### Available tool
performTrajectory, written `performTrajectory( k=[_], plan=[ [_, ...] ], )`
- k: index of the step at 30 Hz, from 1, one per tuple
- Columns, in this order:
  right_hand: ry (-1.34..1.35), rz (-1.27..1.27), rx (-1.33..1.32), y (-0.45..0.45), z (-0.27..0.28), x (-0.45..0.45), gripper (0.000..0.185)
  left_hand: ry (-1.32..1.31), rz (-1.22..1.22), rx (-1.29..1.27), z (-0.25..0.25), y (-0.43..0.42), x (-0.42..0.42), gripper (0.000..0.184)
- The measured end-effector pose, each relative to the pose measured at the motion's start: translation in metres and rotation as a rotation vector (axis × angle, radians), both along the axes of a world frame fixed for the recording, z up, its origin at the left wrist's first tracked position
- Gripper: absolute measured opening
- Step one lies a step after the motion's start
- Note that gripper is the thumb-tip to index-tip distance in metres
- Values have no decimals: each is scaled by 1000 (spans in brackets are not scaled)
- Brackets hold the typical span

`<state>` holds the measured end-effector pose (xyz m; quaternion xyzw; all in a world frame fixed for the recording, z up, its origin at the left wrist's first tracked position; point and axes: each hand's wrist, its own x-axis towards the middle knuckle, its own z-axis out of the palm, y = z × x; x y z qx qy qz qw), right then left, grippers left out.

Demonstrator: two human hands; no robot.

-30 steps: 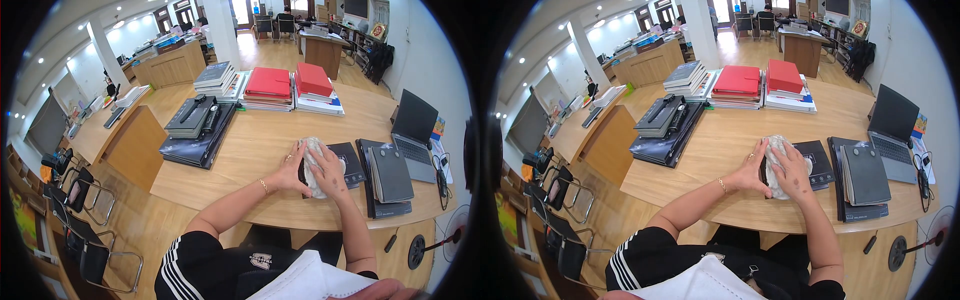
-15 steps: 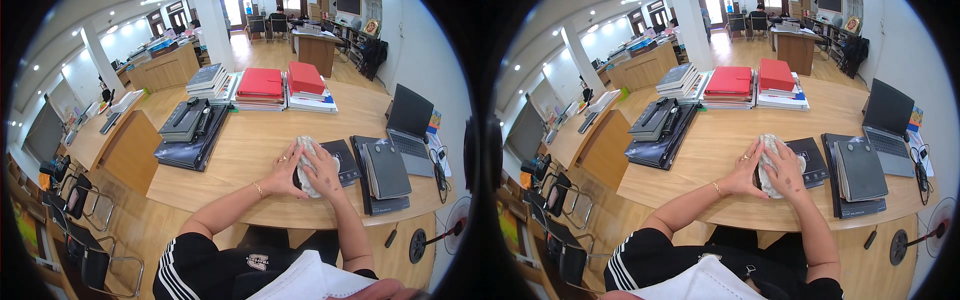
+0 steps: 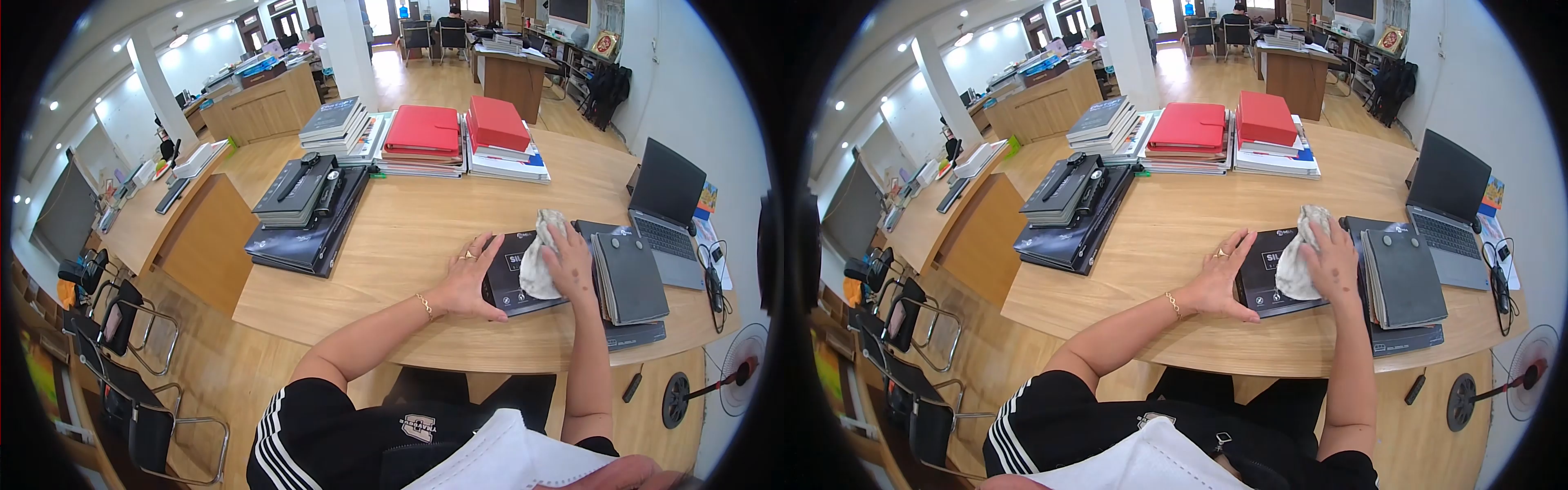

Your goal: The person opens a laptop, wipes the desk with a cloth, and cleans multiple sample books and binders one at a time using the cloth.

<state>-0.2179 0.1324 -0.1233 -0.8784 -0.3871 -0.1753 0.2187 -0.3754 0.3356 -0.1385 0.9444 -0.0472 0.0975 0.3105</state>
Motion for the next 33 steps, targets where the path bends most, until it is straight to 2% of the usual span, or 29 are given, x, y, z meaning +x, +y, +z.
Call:
performTrajectory(
  k=[4, 9, 15, 22, 25, 26, 28, 31, 33],
  plan=[
    [-67, -16, -65, 21, 0, -32, 63, -24, 9, -6, -4, 0, 0, 141],
    [-29, 201, -10, 44, -2, -70, 62, -21, 7, -27, -5, 1, 0, 141],
    [15, 322, -6, 35, 2, -48, 55, -30, 11, -17, -6, 1, -3, 139],
    [-50, -34, 23, 1, -15, 32, 54, 2, 7, -5, 4, -1, -5, 139],
    [85, -182, 75, 0, -18, 39, 54, -8, 5, 2, 3, -2, -4, 139],
    [45, -208, 48, 1, -20, 38, 54, -2, 9, 7, 4, -2, -4, 139],
    [-34, -253, -9, 8, -13, 23, 53, 8, 17, 7, 3, -4, -4, 139],
    [-160, -173, -57, 10, -17, 14, 52, 6, 29, 8, 2, -4, -3, 140],
    [-151, -130, -72, 15, -19, 1, 52, -6, 29, 9, 0, -5, -2, 140]
  ],
)
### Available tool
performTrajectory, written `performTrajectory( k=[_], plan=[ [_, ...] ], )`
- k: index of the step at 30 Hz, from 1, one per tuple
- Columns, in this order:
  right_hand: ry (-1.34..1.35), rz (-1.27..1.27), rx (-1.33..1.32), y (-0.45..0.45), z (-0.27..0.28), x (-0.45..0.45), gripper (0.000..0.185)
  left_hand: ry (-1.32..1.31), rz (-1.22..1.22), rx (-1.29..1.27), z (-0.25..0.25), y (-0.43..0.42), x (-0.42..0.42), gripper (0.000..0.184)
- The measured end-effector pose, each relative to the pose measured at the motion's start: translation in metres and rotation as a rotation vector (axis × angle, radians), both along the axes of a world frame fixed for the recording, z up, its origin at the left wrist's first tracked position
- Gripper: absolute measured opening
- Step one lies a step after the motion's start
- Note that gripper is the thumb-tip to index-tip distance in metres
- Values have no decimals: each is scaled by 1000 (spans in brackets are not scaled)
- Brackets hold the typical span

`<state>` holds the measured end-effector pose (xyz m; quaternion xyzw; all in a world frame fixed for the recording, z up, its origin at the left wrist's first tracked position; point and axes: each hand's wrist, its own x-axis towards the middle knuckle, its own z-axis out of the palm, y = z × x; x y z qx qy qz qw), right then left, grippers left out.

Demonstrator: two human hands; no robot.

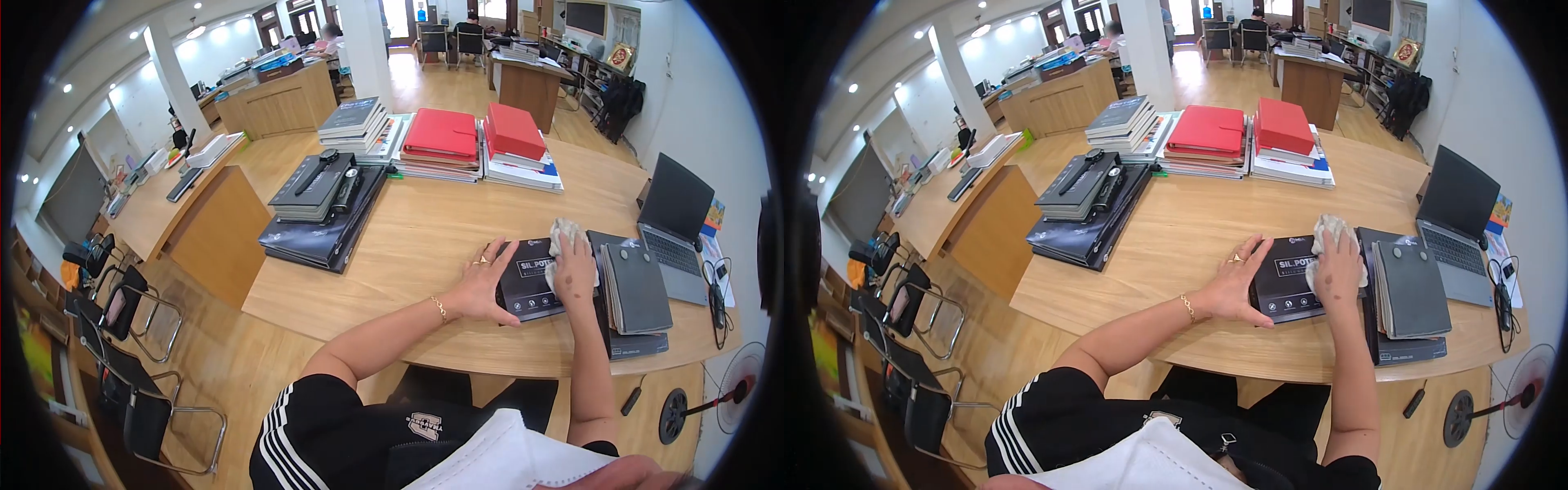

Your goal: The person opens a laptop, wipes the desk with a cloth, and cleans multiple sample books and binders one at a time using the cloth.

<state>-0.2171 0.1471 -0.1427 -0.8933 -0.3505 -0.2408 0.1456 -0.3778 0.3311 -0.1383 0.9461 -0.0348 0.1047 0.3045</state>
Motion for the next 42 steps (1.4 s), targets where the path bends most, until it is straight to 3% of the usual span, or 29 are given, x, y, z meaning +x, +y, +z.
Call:
performTrajectory(
  k=[7, 12, 23, 27, 30, 32, 35, 36, 38, 42],
  plan=[
    [109, 314, 76, 24, 11, -73, 52, 0, 3, -10, -1, 0, -2, 142],
    [179, 449, 124, 12, 24, -69, 49, -73, -24, -18, -3, 3, -4, 140],
    [57, 96, 164, -21, 2, 24, 48, -14, -20, -19, 2, 3, 0, 138],
    [362, -87, 247, -19, 19, 26, 52, 2, -3, -1, 7, 0, -2, 136],
    [438, 2, 358, -24, 3, 48, 53, -81, -34, -31, 6, 4, -1, 136],
    [423, -63, 374, -17, 13, 32, 52, -131, -54, -18, -3, 7, 5, 135],
    [218, -228, 164, -10, 14, 16, 43, -195, -61, -31, -3, 7, 6, 135],
    [53, -208, 44, -10, -4, 21, 45, -181, -42, -20, 0, 6, 5, 135],
    [137, -256, -8, -2, 12, -5, 49, -183, -57, -36, -3, 6, 7, 135],
    [-15, -144, -3, 5, 9, -33, 46, -146, -23, -35, 1, 3, 3, 135]
  ],
)
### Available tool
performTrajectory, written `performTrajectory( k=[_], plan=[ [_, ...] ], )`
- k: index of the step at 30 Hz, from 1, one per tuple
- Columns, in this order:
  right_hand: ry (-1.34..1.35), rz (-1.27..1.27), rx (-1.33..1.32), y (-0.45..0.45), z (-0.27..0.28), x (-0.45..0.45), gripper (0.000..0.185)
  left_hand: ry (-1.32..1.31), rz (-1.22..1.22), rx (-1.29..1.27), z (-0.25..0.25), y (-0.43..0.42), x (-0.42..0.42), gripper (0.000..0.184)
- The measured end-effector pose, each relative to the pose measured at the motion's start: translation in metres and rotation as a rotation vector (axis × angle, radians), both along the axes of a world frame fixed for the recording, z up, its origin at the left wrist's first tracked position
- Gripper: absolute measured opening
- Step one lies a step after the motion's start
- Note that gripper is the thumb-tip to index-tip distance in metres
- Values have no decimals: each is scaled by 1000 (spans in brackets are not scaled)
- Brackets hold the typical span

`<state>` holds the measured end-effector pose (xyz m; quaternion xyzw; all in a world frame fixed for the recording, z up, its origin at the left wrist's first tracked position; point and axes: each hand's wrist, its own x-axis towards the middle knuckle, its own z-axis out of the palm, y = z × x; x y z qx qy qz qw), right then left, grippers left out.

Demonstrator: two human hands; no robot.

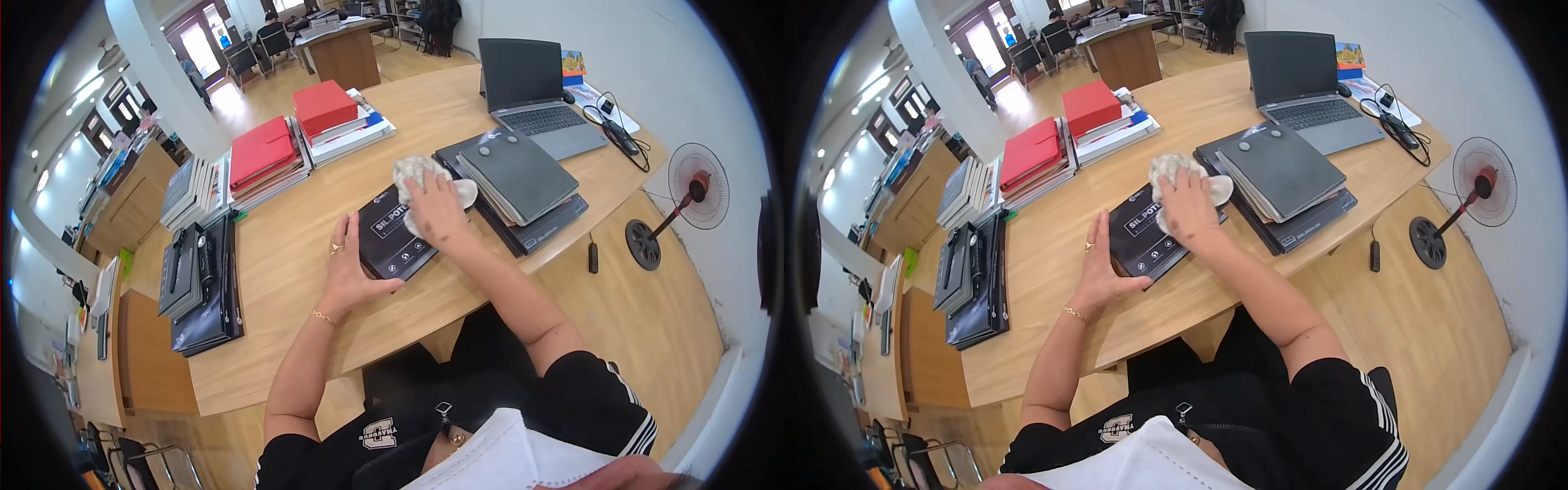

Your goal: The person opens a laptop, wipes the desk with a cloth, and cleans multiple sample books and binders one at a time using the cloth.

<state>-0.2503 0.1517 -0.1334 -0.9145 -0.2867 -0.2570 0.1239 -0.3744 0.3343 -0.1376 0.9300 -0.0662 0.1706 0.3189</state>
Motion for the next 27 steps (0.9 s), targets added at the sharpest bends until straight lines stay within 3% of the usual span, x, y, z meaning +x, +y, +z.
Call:
performTrajectory(
  k=[9, 12, 13, 17, 21, 24, 27],
  plan=[
    [91, 367, 194, 0, 4, -77, 46, -24, -15, -25, -6, 4, 1, 137],
    [259, 512, 304, -15, 11, -94, 46, 13, -15, -72, -4, 6, 4, 139],
    [203, 556, 409, -21, 10, -94, 46, -2, -15, -72, -5, 6, 3, 141],
    [190, 450, 683, -50, 7, -88, 46, 11, 17, -85, 3, 7, 2, 139],
    [118, 279, 633, -69, -2, -71, 46, 8, 71, -151, 16, 20, 2, 134],
    [-19, 248, 234, -81, -19, -52, 41, 12, 77, -211, 12, 44, 5, 135],
    [101, 284, 193, -95, 25, -22, 35, 12, 39, -292, 6, 67, 6, 137]
  ],
)
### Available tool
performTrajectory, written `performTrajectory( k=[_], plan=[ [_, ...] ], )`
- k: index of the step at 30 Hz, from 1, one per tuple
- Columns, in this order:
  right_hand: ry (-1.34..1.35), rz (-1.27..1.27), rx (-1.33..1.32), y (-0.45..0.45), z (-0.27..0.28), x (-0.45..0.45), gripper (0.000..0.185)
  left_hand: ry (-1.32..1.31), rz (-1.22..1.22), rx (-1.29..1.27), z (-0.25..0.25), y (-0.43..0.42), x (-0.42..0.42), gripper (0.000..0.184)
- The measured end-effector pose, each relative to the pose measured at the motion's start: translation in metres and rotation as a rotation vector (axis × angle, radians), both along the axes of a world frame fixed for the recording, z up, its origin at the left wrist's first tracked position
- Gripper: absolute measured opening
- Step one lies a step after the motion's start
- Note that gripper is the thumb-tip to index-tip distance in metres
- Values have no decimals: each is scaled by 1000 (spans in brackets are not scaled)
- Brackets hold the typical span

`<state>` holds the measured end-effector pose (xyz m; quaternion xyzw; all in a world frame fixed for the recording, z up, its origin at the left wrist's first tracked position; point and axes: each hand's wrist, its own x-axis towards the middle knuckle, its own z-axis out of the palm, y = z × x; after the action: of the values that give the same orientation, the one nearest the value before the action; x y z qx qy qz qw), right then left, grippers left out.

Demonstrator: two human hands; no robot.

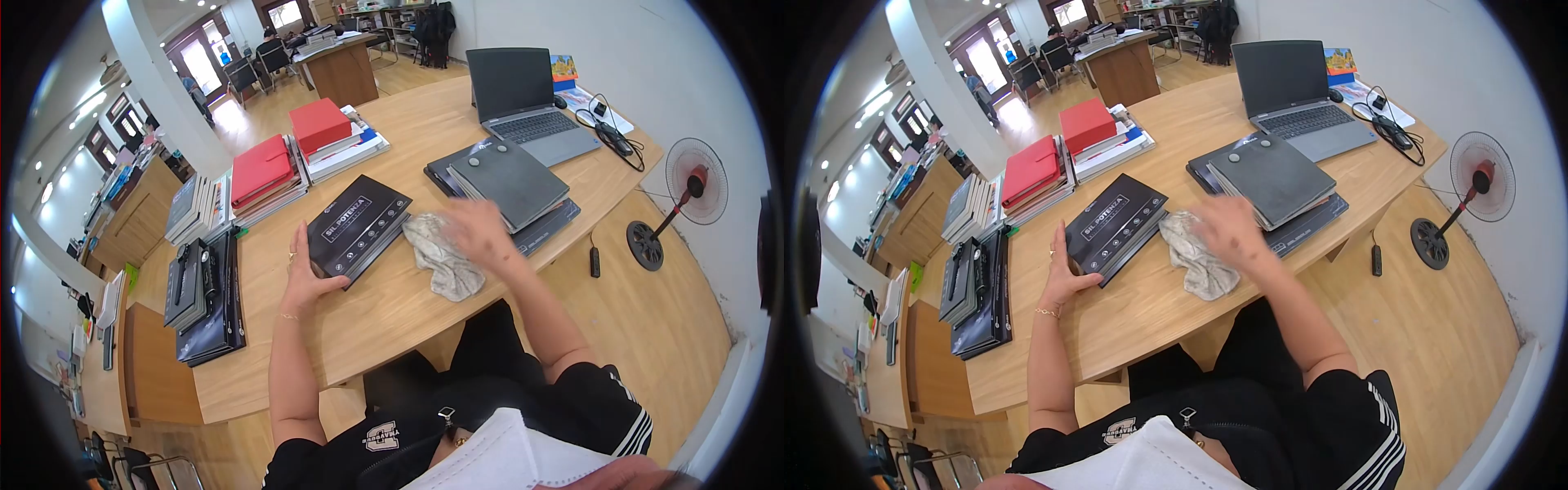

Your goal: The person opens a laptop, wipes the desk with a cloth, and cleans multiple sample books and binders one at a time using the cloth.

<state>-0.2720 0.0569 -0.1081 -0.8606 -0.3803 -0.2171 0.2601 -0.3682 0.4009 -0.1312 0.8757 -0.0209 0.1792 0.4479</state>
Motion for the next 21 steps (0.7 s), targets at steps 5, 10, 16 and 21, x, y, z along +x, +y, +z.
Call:
performTrajectory(
  k=[5, 10, 16, 21],
  plan=[
    [76, -218, -113, -22, 32, 111, 35, 34, -3, -25, -6, 27, -2, 138],
    [346, -327, -448, -17, 30, 161, 53, -6, -27, -200, -3, 29, -6, 131],
    [276, -296, -413, -16, 6, 157, 46, -13, 111, -11, -4, 38, -7, 123],
    [206, -163, -402, -18, 4, 130, 37, 20, 78, -19, -7, 41, -5, 119]
  ],
)
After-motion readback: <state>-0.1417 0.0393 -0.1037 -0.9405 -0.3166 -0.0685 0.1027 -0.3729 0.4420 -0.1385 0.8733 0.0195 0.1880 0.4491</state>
